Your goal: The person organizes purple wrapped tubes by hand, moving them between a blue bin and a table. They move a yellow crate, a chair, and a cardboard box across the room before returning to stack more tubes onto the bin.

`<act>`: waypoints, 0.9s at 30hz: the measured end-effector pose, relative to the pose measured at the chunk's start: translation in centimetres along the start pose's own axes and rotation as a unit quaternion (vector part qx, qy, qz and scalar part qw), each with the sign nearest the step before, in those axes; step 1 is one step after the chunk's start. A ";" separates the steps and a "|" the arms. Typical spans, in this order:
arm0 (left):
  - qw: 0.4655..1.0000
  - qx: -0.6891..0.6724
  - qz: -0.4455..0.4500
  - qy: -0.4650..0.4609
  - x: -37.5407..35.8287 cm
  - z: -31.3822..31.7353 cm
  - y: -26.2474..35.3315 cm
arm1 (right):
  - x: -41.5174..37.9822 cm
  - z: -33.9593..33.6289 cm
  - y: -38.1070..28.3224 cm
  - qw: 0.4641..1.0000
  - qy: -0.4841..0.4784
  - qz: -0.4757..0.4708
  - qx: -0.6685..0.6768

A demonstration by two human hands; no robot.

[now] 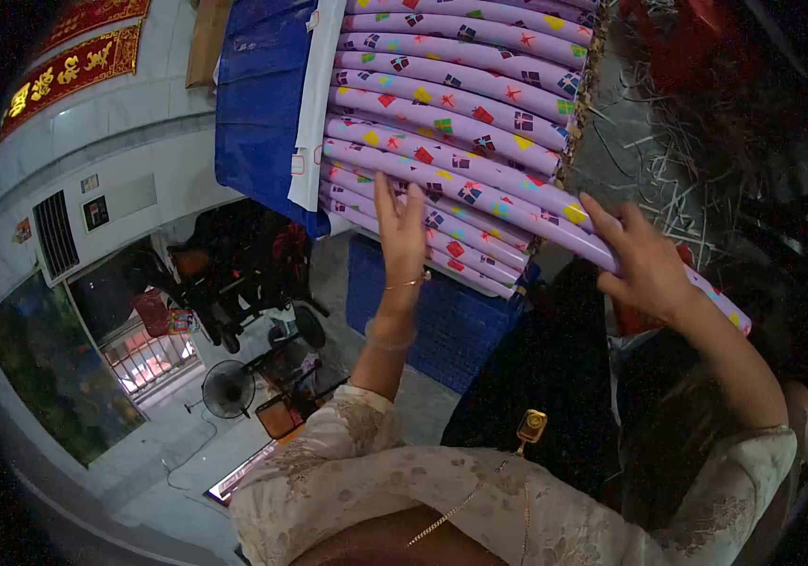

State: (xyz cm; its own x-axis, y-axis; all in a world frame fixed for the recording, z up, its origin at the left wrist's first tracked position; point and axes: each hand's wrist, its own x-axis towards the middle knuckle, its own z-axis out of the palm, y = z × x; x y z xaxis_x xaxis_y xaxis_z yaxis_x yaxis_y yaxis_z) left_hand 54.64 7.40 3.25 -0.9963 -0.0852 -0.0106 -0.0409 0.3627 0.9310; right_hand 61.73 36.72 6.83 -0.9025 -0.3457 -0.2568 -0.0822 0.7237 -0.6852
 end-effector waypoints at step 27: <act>0.960 0.271 0.062 0.017 2.0 0.6 0.3 | 4.8 2.6 -5.3 0.917 0.364 -0.078 -0.141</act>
State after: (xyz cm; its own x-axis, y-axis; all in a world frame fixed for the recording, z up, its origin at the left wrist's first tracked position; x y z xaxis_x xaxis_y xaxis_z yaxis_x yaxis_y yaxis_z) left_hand 52.64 7.92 3.25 -0.9933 -0.0367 0.1096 0.0364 0.8006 0.5981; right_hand 58.94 29.63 7.44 -0.9053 -0.0412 0.4228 -0.2472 0.8606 -0.4452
